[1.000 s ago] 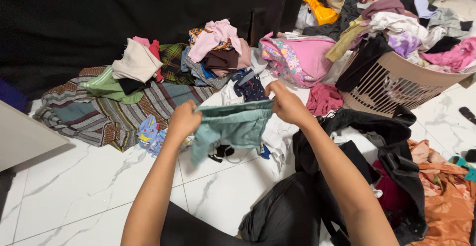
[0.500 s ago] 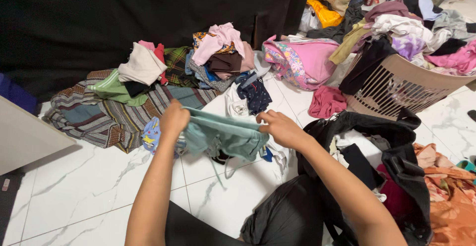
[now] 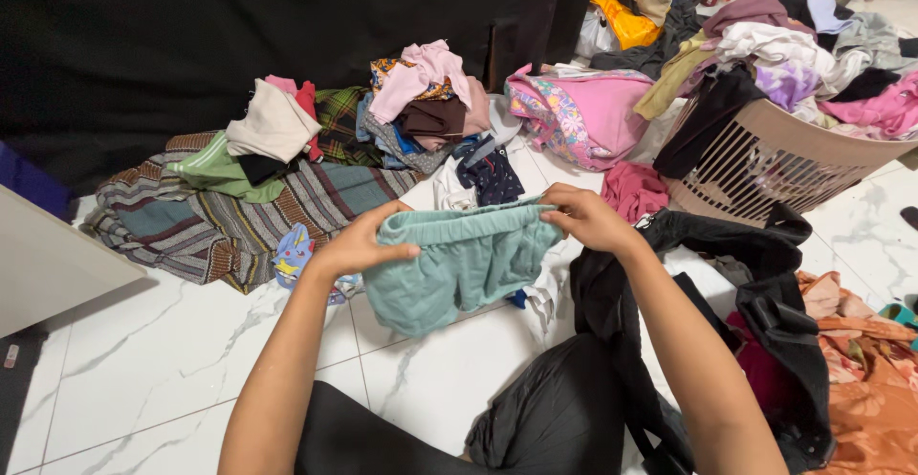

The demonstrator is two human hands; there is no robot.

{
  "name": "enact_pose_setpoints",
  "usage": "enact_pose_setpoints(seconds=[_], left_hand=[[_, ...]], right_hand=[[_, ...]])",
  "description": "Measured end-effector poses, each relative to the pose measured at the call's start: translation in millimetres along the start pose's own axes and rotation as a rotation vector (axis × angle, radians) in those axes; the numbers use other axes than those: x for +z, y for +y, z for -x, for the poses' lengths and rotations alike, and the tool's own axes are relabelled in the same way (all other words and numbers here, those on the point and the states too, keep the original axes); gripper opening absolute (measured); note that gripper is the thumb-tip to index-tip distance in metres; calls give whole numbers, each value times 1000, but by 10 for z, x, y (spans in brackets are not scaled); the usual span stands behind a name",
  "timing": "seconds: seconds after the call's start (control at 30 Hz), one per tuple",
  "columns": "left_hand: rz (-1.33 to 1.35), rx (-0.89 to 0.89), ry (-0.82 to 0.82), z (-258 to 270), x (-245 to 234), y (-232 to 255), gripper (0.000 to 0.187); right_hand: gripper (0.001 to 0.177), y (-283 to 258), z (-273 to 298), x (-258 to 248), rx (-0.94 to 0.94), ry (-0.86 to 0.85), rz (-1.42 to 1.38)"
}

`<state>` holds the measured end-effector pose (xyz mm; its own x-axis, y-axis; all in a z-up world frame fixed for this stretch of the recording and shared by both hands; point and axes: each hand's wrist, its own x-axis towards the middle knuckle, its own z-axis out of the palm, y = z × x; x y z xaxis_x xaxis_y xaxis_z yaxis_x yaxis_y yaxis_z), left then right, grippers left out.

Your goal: The person sits on the floor and folds clothes one at a time, placing each folded item into an open black bag beside them. They briefly reach toward clothes near an open wardrobe, then continue folding and stowing garments, including a patterned cloth and light green items.

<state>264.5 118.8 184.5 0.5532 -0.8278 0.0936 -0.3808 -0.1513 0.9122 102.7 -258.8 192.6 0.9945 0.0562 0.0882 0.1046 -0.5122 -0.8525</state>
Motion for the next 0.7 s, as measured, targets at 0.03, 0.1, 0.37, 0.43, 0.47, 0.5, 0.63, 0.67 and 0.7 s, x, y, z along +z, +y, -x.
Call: enact_pose_setpoints(seconds=[0.03,0.1,0.37,0.43,0.47,0.5,0.63,0.67,0.7], left_hand=[[-5,-15,36,5,3,75,42],[19,-42,105,32,-28,150,37],[-69,-99,311,-72,72,38,28],[-236,-107,435,-155,214,73,31],[-320,-111,496,-198,297,103,33],[-335,-98,476,-235,383,142,34],[-382,-99,312,-259,660,300,49],[-391,-110,250,-267,703,335,57],[-339,-51,279,-284,750,364,74]], right_hand=[[13,14,29,-21,-78,-26,-81],[10,19,95,-57,-206,-68,-147],[24,-122,172,37,-314,-2,-71],[34,-201,81,133,-140,201,257],[39,-250,35,189,-49,301,419],[42,-307,-7,225,-2,298,388],[53,-566,-58,322,-103,223,136],[55,-635,-63,337,-201,187,44],[55,-696,-63,358,-169,166,40]])
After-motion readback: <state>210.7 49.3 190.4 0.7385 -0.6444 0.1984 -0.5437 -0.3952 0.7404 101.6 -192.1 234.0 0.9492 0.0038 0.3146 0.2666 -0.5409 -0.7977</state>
